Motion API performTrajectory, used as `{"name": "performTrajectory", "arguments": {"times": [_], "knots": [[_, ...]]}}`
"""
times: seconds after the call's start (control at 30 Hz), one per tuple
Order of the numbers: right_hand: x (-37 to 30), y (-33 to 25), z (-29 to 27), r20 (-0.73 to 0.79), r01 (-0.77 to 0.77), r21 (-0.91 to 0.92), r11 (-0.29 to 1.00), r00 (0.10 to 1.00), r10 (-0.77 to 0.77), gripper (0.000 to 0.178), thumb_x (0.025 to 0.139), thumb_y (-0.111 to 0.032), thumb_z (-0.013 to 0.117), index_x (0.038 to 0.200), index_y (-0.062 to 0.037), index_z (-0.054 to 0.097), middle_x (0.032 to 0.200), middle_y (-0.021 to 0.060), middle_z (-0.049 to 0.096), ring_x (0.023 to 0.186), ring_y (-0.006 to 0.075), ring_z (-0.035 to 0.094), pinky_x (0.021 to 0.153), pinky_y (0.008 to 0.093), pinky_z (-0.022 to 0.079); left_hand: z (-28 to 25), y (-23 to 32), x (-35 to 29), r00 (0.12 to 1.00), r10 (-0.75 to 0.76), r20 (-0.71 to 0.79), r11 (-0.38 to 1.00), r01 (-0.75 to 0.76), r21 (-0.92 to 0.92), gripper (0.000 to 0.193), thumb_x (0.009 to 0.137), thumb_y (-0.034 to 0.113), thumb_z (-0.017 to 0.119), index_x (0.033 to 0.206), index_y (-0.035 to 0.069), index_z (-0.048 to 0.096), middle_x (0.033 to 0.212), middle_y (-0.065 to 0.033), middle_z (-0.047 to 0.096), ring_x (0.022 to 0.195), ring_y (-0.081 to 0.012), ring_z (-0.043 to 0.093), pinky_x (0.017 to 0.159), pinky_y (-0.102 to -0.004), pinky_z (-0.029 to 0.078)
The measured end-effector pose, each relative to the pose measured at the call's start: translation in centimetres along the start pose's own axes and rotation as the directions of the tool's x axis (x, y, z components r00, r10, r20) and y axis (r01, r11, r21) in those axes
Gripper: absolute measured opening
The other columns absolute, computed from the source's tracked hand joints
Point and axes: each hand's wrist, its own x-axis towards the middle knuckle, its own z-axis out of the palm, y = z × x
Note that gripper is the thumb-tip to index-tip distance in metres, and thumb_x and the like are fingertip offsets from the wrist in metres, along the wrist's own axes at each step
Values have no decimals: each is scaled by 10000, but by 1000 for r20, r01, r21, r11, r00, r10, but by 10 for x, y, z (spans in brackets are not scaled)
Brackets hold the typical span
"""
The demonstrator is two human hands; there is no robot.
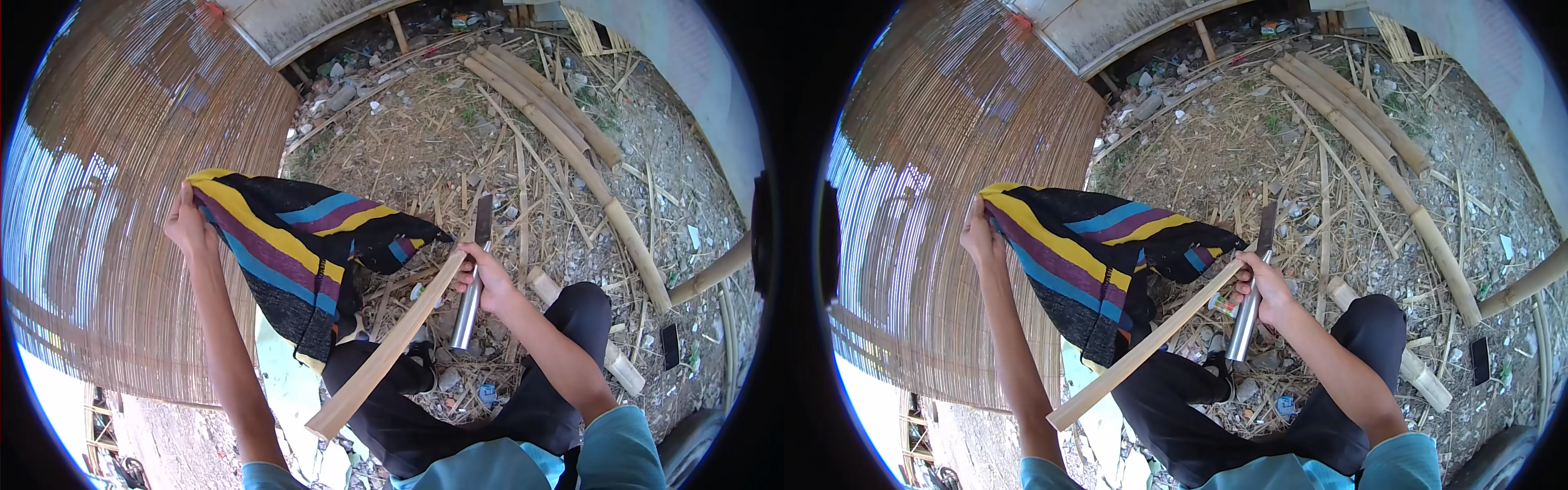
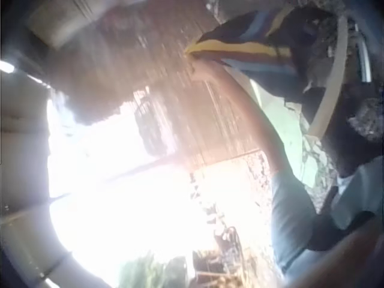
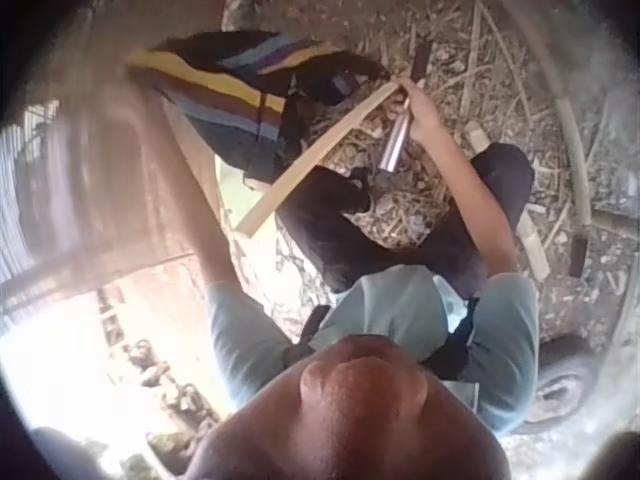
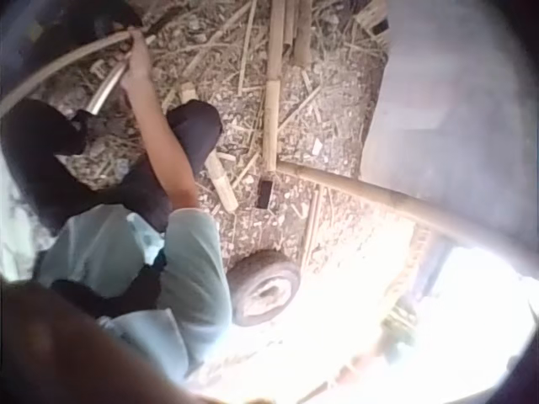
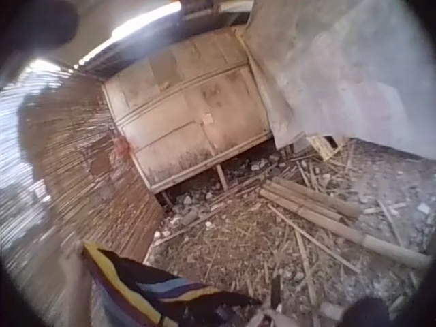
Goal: The person cuts, shaves, and trims bamboo sticks using a knife.
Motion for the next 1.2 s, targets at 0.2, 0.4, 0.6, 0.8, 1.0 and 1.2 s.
{"name": "performTrajectory", "arguments": {"times": [0.2,0.4,0.6,0.8,1.0,1.2], "knots": [[-1,-3,2,10,18,-28,999,1000,-18,201,821,-249,608,736,-133,468,561,-78,356,430,54,367,436,236,332,43,-7,-57,952,-90,294,989,120,-87,171,863,100,617,925,-58,642,809,-61,637,697,-101,584,599,-201,445],[1,-4,-3,34,18,9,1000,999,-19,197,825,-243,602,734,-124,476,565,-76,347,434,56,366,441,242,336,68,-3,-66,882,-256,395,891,374,-257,181,900,113,555,973,-49,588,911,-101,625,818,-171,604,749,-283,497],[-2,-6,-4,35,0,8,1000,999,-1,210,821,-225,608,713,-127,457,564,-59,376,431,72,376,437,255,342,101,63,-36,879,-222,422,796,414,-442,263,938,200,489,1071,-25,520,1035,-122,592,957,-213,578,866,-344,475],[-5,-3,-2,-2,33,-13,999,999,-33,170,849,-211,565,749,-112,469,567,-43,383,433,72,389,430,252,350,95,54,-10,893,-153,424,818,355,-452,282,939,209,482,1108,-15,512,1089,-133,578,1015,-223,558,942,-353,431],[-11,-3,2,-9,55,-24,998,998,-56,198,847,-203,566,718,-82,477,578,-46,377,443,73,393,444,254,357,47,-102,-58,804,-561,196,806,584,-91,154,872,140,600,953,10,598,813,-45,608,577,-68,503,487,-224,388],[-7,4,-8,-28,68,-61,996,997,-70,175,857,-213,568,788,-54,538,581,-52,374,452,70,396,450,259,370,1,-179,-248,444,-574,688,715,-136,685,176,737,177,700,815,19,702,653,-147,649,570,-178,619,557,-287,474]]}}
